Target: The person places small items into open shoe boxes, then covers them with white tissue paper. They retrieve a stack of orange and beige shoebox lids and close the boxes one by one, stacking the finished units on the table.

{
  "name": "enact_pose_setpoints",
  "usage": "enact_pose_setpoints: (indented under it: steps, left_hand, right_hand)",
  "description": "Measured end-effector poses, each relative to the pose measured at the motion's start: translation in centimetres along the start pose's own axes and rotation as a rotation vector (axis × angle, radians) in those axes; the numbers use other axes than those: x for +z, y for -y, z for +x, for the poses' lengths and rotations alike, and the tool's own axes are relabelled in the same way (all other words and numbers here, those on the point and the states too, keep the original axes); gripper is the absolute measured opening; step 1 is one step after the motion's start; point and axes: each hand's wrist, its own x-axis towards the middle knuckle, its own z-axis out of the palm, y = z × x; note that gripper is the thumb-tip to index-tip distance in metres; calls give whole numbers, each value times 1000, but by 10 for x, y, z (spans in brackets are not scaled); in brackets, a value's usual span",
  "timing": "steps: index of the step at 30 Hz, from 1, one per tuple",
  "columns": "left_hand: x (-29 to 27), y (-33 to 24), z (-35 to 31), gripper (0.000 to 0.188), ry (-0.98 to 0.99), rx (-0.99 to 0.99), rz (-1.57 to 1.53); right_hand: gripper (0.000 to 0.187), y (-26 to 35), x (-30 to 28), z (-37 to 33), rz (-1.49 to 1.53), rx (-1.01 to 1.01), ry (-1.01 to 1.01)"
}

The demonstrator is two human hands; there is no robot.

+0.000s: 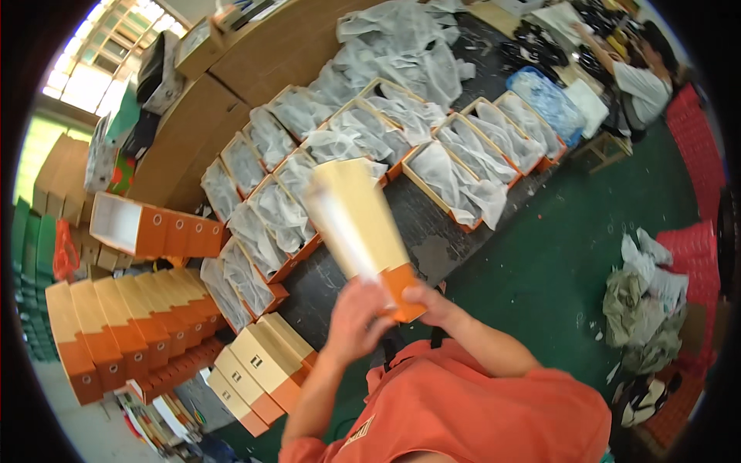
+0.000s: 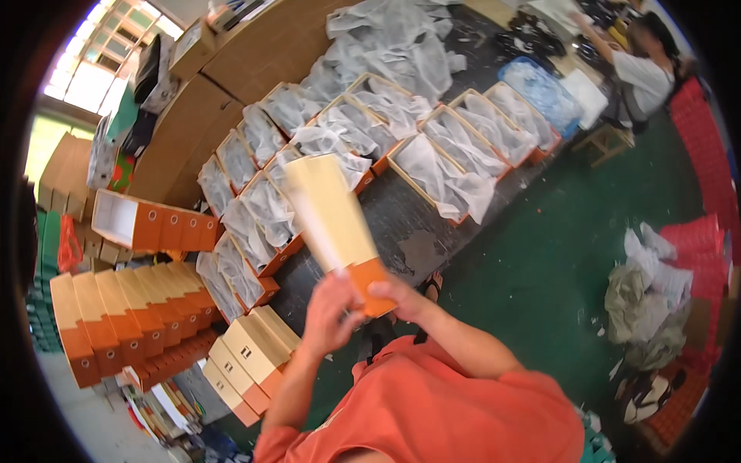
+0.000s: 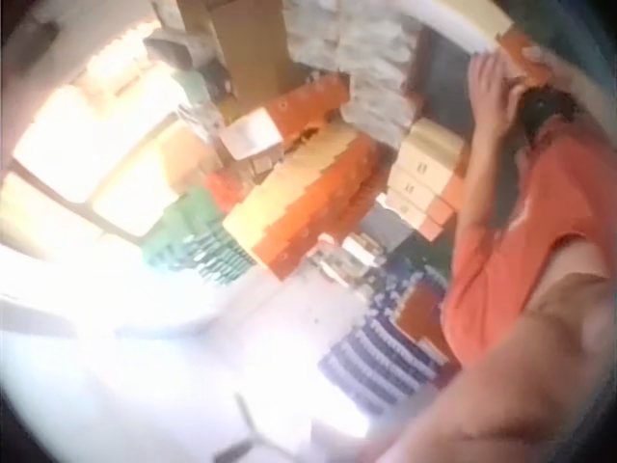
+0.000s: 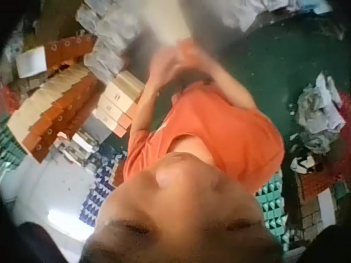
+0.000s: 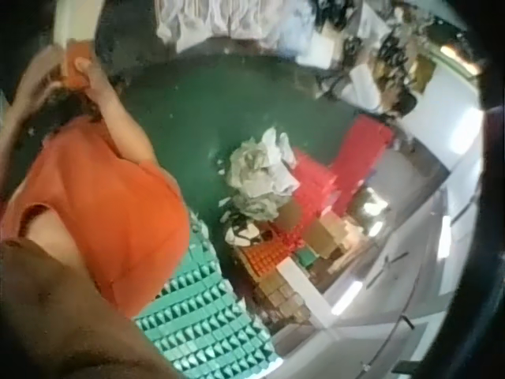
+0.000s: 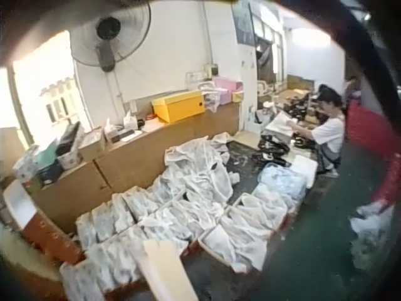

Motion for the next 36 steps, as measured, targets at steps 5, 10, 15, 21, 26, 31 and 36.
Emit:
enact_pose_setpoints:
  steps: [5, 10, 15, 21, 26, 31, 36]
  left_hand:
    - [9, 211, -4, 61, 214, -615, 919]
    - [70, 227, -32, 26, 337, -738, 573]
    - [112, 121, -72, 28, 77, -603, -311]
    - [21, 208, -47, 27, -687, -601, 299]
    - [-11, 251, -21, 48, 186, -1012, -164]
    - [15, 275, -52, 55, 103, -1047, -393]
    - [38, 308, -72, 42, 198, -999, -239]
  right_hand:
    - [83, 49, -32, -36, -419, -94, -380]
    - [97, 38, -38, -25, -500, -185, -452]
    - [107, -33, -70, -21, -1176, -212, -526]
    - [102, -90, -53, -61, -2147, -180, -345]
    - [99, -83, -13, 42, -2126, -108, -352]
    - [105, -81, -4, 67, -2168, 51, -327]
    - [106, -86, -3, 75, -2166, 81, -373]
